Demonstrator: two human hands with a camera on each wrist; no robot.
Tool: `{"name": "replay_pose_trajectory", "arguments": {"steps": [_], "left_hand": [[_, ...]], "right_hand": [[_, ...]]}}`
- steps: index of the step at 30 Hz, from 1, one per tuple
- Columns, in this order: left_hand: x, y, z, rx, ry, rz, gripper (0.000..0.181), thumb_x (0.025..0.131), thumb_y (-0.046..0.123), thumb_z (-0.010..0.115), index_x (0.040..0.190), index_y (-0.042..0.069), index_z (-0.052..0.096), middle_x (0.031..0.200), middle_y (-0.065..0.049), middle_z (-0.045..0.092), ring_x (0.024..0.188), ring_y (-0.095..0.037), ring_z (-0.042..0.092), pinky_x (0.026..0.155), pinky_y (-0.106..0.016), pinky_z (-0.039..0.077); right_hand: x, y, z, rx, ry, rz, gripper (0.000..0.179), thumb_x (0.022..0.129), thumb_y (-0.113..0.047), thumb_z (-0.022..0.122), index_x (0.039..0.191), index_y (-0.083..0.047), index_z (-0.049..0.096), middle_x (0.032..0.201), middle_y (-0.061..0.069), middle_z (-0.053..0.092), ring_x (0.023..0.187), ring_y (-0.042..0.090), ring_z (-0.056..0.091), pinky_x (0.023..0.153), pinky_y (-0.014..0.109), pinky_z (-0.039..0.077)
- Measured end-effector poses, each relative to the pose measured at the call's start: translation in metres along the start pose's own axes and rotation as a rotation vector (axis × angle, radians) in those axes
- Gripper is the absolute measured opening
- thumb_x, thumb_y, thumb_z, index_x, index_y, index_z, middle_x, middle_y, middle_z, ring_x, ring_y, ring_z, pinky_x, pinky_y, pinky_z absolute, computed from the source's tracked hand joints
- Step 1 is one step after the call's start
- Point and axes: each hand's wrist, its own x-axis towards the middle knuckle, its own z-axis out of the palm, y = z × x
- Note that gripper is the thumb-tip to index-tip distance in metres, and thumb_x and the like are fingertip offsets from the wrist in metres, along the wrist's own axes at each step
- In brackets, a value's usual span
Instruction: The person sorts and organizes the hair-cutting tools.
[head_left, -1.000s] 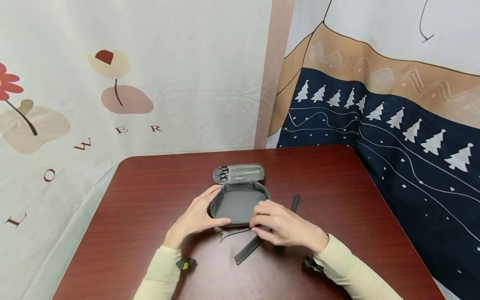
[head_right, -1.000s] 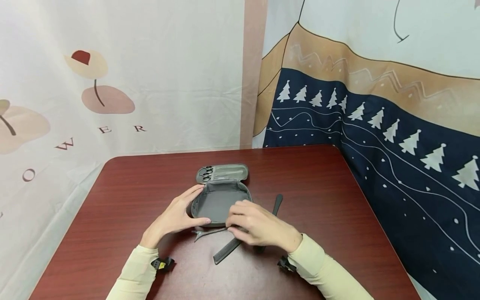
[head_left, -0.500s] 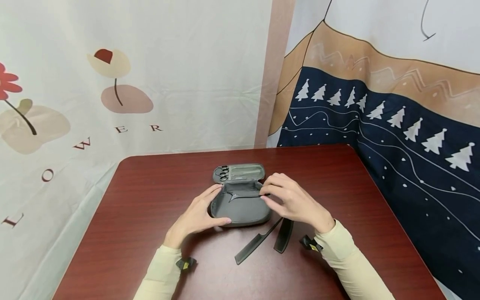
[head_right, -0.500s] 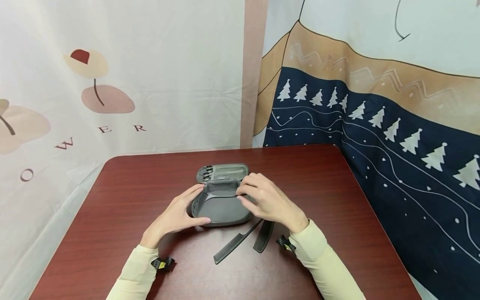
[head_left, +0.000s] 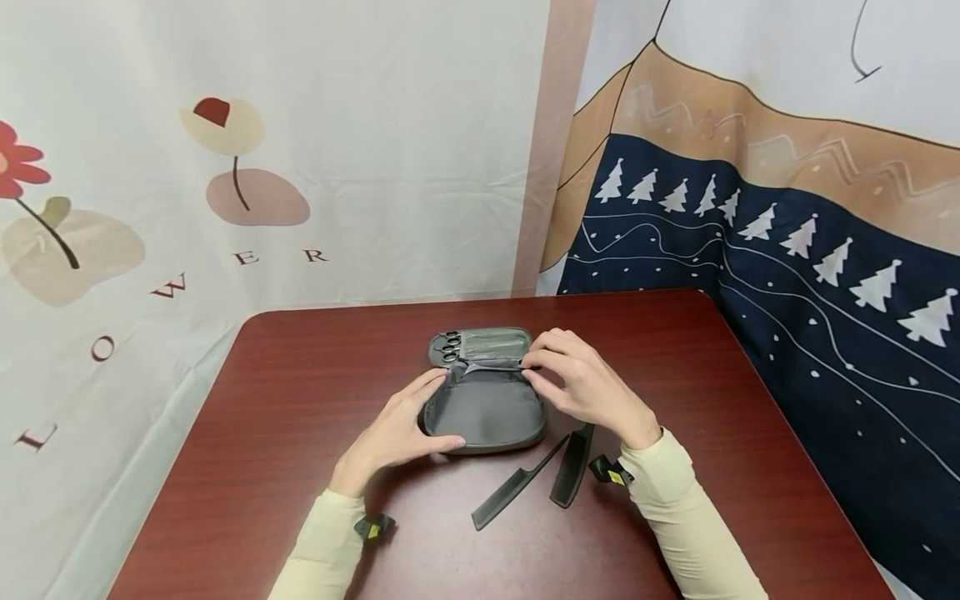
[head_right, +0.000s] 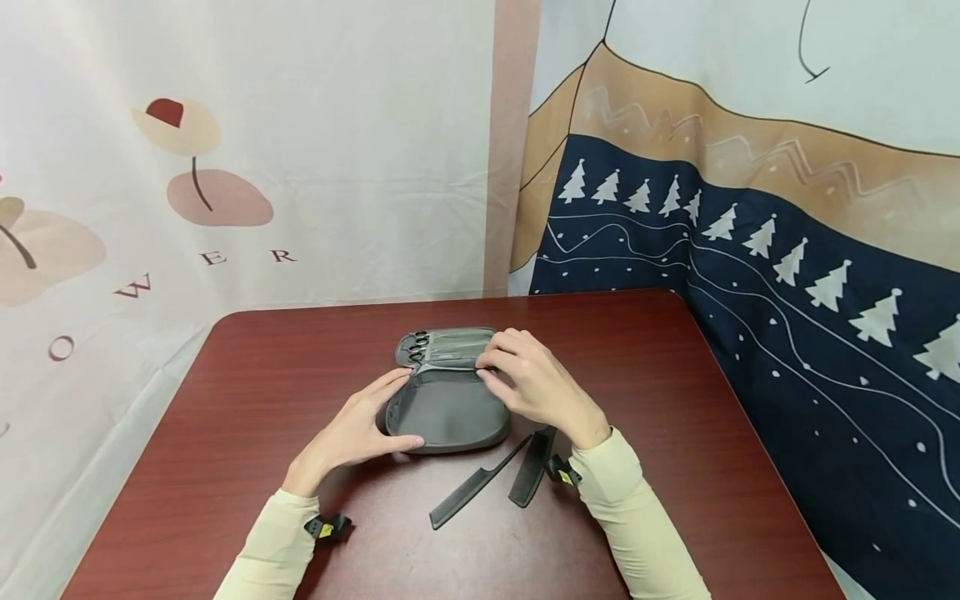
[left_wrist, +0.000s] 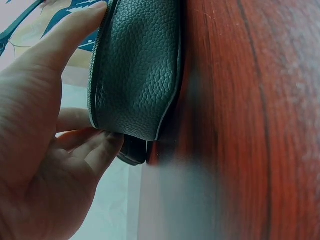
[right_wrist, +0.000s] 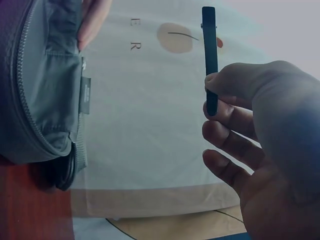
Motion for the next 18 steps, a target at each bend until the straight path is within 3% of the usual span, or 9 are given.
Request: {"name": "replay_pose_trajectory", "arguments": {"steps": [11,18], "left_hand": [[-0.003,0.003,-0.002,-0.013,-0.006,0.001,0.107,0.087,0.051,0.097,0.171,0.007,0.048,0.178,-0.012,0.049,0.164,-0.035,0.051,0.132,-0.058,0.046],[-0.003,0.011,-0.015,0.003,0.063,0.053,0.098,0.092,0.047,0.094,0.171,0.012,0.049,0.177,-0.012,0.050,0.165,-0.035,0.048,0.133,-0.061,0.044]], "right_hand": [[-0.003,0.005,0.003,-0.027,-0.033,0.030,0.010,0.095,-0.003,0.087,0.104,-0.008,0.083,0.101,0.003,0.074,0.099,0.019,0.067,0.090,0.037,0.059],[-0.003,0.005,0.004,-0.032,-0.024,0.031,0.012,0.093,-0.002,0.089,0.102,-0.008,0.083,0.100,0.003,0.074,0.097,0.019,0.067,0.088,0.037,0.058]]}}
